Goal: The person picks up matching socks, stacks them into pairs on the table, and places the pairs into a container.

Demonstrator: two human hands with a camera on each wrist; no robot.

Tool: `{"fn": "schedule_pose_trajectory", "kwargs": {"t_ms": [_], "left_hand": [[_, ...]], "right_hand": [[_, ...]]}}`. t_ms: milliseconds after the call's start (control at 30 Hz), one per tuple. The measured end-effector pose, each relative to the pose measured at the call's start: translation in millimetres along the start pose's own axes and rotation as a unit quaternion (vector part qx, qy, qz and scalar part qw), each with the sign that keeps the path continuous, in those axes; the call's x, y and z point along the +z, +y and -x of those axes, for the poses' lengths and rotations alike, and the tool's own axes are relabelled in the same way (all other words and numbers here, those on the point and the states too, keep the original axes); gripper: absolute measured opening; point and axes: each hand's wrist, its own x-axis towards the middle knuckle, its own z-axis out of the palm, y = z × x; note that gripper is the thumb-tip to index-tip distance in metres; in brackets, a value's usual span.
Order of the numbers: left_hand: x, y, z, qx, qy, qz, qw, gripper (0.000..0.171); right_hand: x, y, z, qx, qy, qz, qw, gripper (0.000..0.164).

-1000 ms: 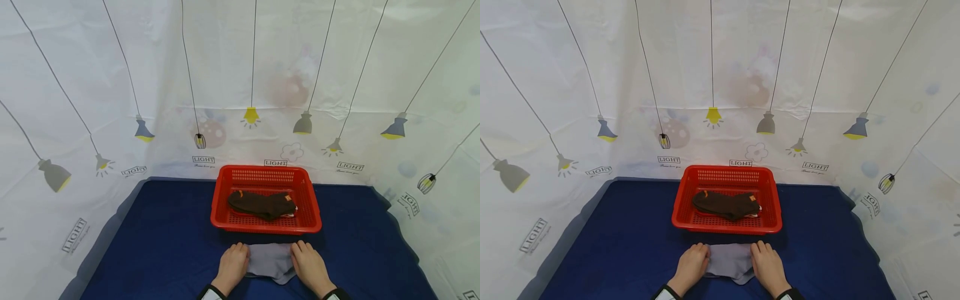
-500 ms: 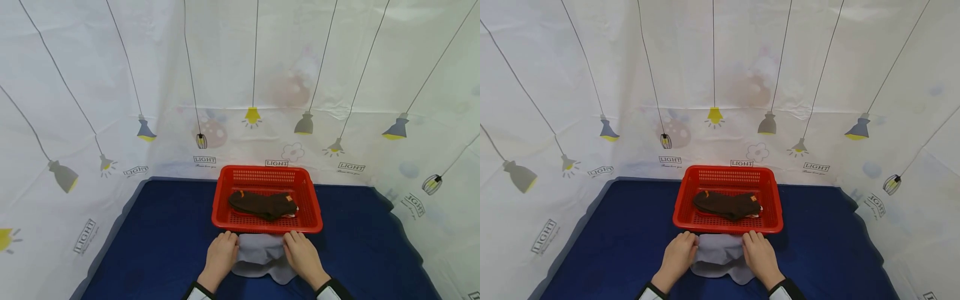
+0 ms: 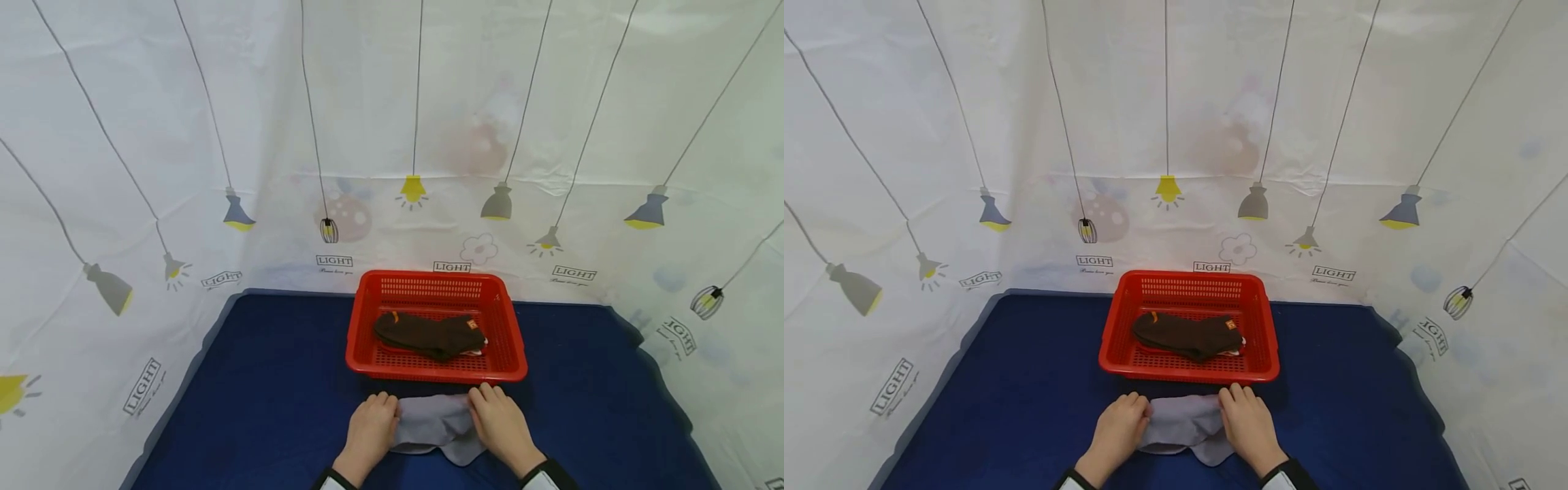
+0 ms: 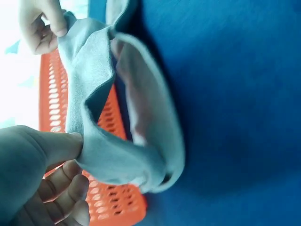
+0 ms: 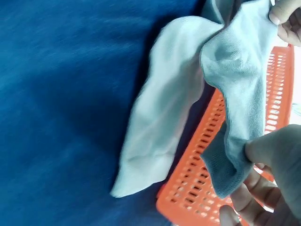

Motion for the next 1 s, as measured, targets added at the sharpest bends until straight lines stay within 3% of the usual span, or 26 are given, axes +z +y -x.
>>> {"fn": "schedule_pose_trajectory", "kwargs": {"t_ms": [133, 233, 567, 733, 867, 1000], "left_hand": [[11.7, 7.5, 1.0, -0.003, -0.034, 0.011, 0.9994, 0.021], [20.2, 10.9, 2.8, 0.001, -0.038, 0.017, 0.9991, 0.022], [43.0, 10.6, 11.0, 0.024, 0.026, 0.0, 0.9994, 0.025], [44.8, 8.9, 16.2, 0.048, 0.055, 0.004, 0.9973, 0.024], [40.7, 8.2, 17.8, 0.051, 0.034, 0.016, 0.998, 0.021], [35.4, 5.5, 17.3, 0.03, 0.026, 0.03, 0.9988, 0.017]], "right_hand": [[3, 6, 7, 0.012, -0.023, 0.008, 1.0, 0.023], [6, 10, 11, 0.018, -0.04, 0.01, 0.999, 0.022], [22, 20, 23, 0.036, -0.064, 0.007, 0.997, 0.019], [29, 20, 27, 0.047, -0.081, 0.007, 0.996, 0.023], [31, 19, 29, 0.056, -0.099, 0.0, 0.994, 0.026], [29, 20, 30, 0.067, -0.095, -0.008, 0.993, 0.026]]}}
